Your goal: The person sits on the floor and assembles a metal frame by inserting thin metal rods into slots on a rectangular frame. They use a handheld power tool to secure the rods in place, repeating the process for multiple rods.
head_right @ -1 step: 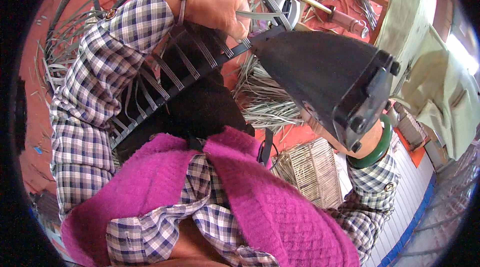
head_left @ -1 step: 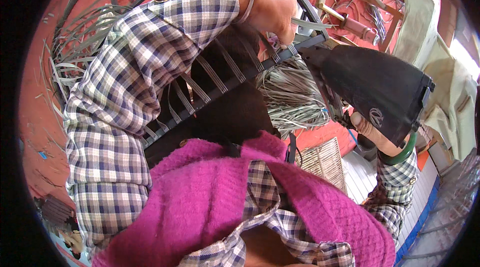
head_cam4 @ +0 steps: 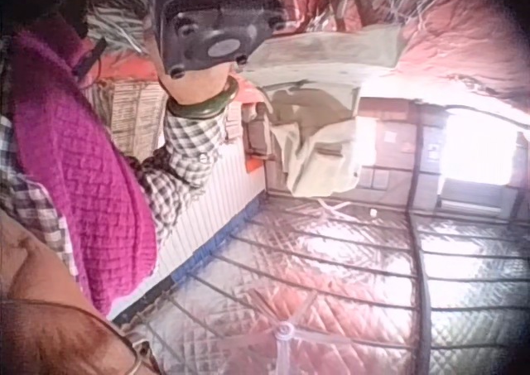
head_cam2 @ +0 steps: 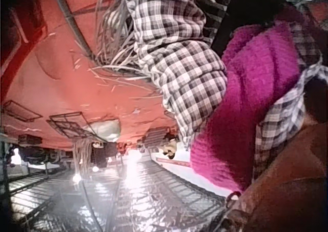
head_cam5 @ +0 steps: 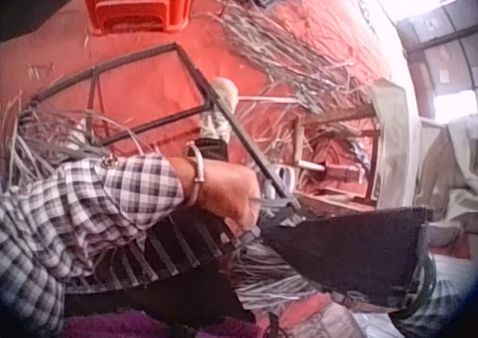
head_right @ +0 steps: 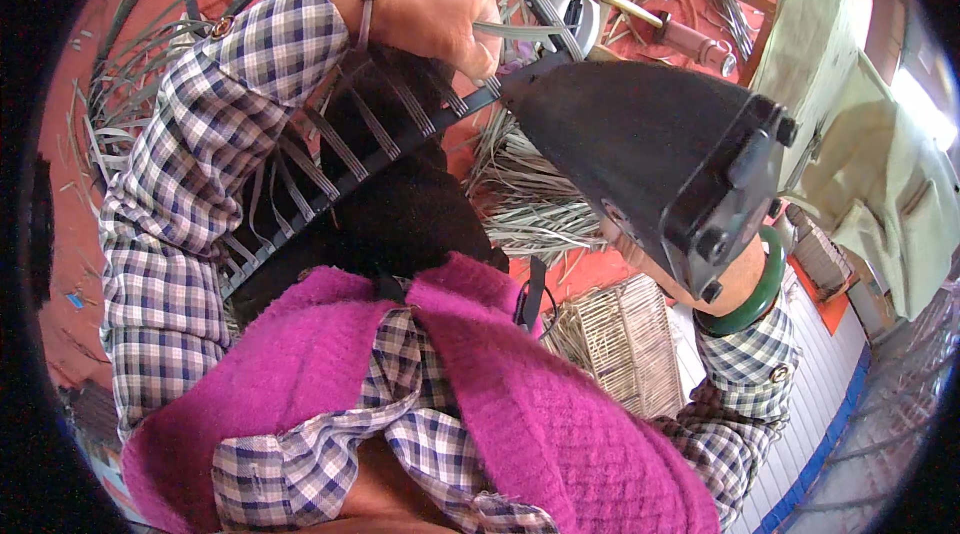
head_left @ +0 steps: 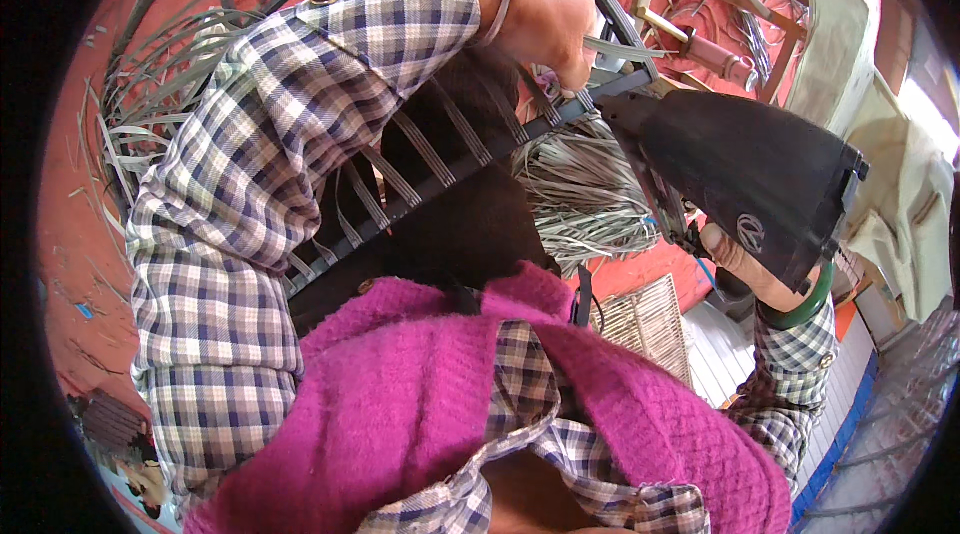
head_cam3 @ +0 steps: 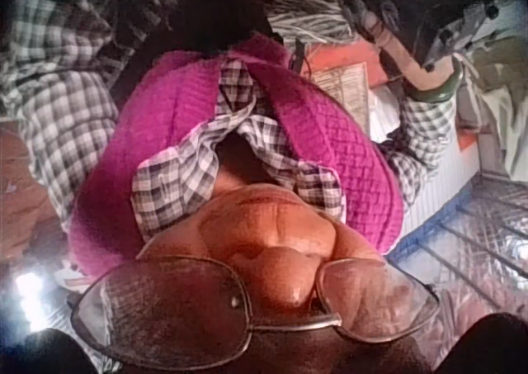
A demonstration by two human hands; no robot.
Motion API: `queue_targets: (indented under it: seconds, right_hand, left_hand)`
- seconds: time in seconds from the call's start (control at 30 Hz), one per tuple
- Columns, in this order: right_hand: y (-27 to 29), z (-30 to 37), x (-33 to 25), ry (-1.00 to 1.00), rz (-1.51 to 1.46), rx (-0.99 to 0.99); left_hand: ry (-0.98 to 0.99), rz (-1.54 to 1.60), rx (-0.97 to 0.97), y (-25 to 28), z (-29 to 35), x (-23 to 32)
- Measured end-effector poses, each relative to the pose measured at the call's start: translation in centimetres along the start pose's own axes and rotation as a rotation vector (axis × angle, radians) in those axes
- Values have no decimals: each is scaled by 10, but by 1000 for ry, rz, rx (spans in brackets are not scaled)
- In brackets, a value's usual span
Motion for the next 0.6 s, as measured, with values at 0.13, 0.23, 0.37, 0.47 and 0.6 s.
queue_targets:
  seconds: [0.13,0.23,0.37,0.47,0.6]
  right_hand:
    - [-1,-4,0,-25,-79,-27]
    - [1,-6,-4,59,-5,-3]
    - [0,-10,-10,153,149,-56]
    - [-3,-15,-14,146,102,-118]
    - [-8,-20,3,-158,-282,-49]
  left_hand:
    - [-14,-26,30,0,2,2]
    - [-18,-25,19,-3,-2,2]
    - [-38,-25,0,-5,-3,5]
    - [-21,-24,19,-7,3,0]
    - [-25,23,-14,-14,7,-7]
Point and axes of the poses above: each hand's wrist, its own z-axis away from the middle knuckle, its own y-axis out of the back of the hand, x = y × z, the point moved 9 cm from there along -z, towards the middle knuckle, and after that the axes turned 13 degrees about x, right-handed, at the moved point
